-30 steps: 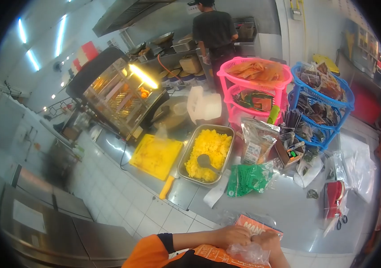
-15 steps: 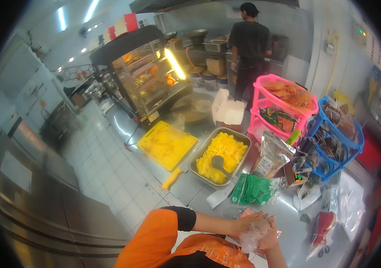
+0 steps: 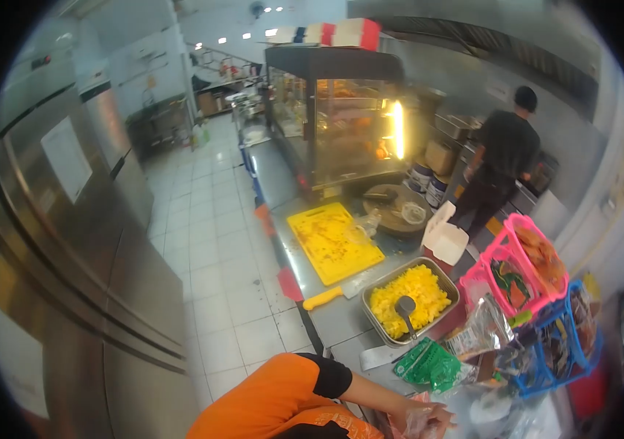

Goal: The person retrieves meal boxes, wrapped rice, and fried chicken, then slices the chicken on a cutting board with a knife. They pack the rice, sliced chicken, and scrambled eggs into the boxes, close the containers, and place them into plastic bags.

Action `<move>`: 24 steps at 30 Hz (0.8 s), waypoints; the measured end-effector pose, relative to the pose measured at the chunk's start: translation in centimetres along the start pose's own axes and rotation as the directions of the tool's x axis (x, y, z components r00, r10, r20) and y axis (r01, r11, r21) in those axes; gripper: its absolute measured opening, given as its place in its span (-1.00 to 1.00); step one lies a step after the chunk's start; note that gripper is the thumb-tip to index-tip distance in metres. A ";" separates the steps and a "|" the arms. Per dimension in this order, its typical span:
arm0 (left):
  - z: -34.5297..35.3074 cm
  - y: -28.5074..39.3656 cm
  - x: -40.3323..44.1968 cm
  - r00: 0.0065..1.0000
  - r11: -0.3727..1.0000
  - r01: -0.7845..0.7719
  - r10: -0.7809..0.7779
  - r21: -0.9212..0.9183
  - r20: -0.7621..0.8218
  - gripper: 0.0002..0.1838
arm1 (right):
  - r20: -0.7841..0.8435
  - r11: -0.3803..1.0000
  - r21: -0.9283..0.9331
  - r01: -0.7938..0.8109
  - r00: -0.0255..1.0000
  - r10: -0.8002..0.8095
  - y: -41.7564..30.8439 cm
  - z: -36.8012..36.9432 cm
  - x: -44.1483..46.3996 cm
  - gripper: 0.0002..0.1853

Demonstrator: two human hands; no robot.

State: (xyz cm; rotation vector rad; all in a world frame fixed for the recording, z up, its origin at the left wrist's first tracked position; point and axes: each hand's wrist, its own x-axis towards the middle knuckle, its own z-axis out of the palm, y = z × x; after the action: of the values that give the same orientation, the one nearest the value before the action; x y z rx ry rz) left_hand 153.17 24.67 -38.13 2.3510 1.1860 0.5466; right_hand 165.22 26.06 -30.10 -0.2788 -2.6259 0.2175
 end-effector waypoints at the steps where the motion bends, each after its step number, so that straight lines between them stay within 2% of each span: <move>1: 0.1 0.1 0.2 0.999 0.998 0.042 -0.042 0.036 0.005 -0.20 | 0.011 1.000 0.029 -0.011 1.000 0.010 -0.2 -0.5 0.4 -0.53; 6: 0.4 0.7 1.1 0.988 0.983 0.151 -0.153 0.104 0.011 -0.38 | 0.105 0.974 0.197 -0.113 0.990 0.093 -1.1 -3.1 2.0 -0.48; 8: -0.3 0.4 0.9 0.981 0.974 0.191 -0.194 0.121 0.008 -0.46 | 0.223 0.942 0.239 -0.236 0.957 0.184 -0.6 -4.3 1.8 -0.45; 9: -0.7 0.3 0.8 0.977 0.969 0.212 -0.214 0.124 0.006 -0.49 | 0.375 0.924 0.150 -0.352 0.885 0.276 0.8 -4.9 0.7 -0.37; 11: -2.5 -0.5 0.6 0.971 0.964 0.237 -0.238 0.118 -0.009 -0.56 | 0.199 0.848 0.325 -0.418 0.907 0.371 -0.9 -7.2 -0.2 -0.69; 12: -3.3 -0.8 0.8 0.974 0.968 0.227 -0.226 0.102 -0.021 -0.59 | 0.101 0.809 0.396 -0.434 0.896 0.431 -1.4 -8.7 -1.0 -0.72; 13: -4.3 -1.2 1.3 0.985 0.982 0.169 -0.165 0.082 -0.052 -0.61 | -0.108 0.771 0.587 -0.247 0.920 0.377 -0.6 -8.1 -2.3 -0.73; 14: -6.2 -1.7 1.0 0.991 0.993 0.107 -0.103 0.053 -0.085 -0.62 | -0.125 0.635 0.728 -0.259 0.861 0.493 0.9 -7.6 -5.6 -0.64; 15: -7.9 -2.0 0.6 0.992 0.999 0.050 -0.048 0.021 -0.113 -0.63 | -0.303 0.701 0.694 -0.162 0.818 0.489 1.1 -6.8 -6.7 -0.62; 16: -10.2 -1.5 0.1 0.972 0.990 0.135 -0.122 0.051 -0.202 -0.62 | -0.514 0.823 0.552 -0.136 0.722 0.464 0.3 -5.8 -6.1 -0.59; 17: -12.5 -1.8 0.3 0.957 0.998 0.062 -0.061 -0.006 -0.282 -0.63 | -0.599 0.895 0.424 -0.140 0.698 0.393 0.5 -4.4 -7.0 -0.49; 18: -14.8 -2.1 0.5 0.933 0.998 -0.021 0.001 -0.051 -0.360 -0.62 | -0.588 0.972 0.141 -0.188 0.774 0.234 1.5 -2.6 -8.9 -0.29; 19: -17.2 -2.3 0.7 0.899 0.991 -0.109 0.063 -0.082 -0.434 -0.62 | -0.466 0.962 -0.262 -0.074 0.883 -0.059 2.4 -1.9 -9.5 -0.11; 20: -18.3 -0.7 1.3 0.815 0.976 -0.058 -0.077 -0.212 -0.574 -0.60 | -0.339 0.955 -0.292 -0.057 0.939 -0.048 2.9 -0.6 -10.1 -0.14; 21: -19.4 1.0 1.8 0.694 0.936 -0.057 -0.213 -0.347 -0.688 -0.57 | -0.287 0.966 -0.219 -0.137 0.955 0.071 3.3 1.0 -9.6 -0.16; 22: -21.2 2.9 1.5 0.709 0.818 -0.046 -0.377 -0.573 -0.596 -0.57 | -0.296 0.961 -0.140 -0.237 0.937 0.188 4.3 2.5 -8.8 -0.19; 24: -21.4 4.5 2.1 0.712 0.854 -0.046 -0.335 -0.518 -0.617 -0.57 | -0.347 0.930 -0.060 -0.362 0.881 0.321 6.1 3.8 -7.7 -0.23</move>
State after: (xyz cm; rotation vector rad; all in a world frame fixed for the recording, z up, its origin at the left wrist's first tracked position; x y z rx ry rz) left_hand 145.87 28.58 -17.80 1.5884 1.2985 1.5697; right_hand 170.99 29.73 -38.16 -0.7587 -2.2415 0.1113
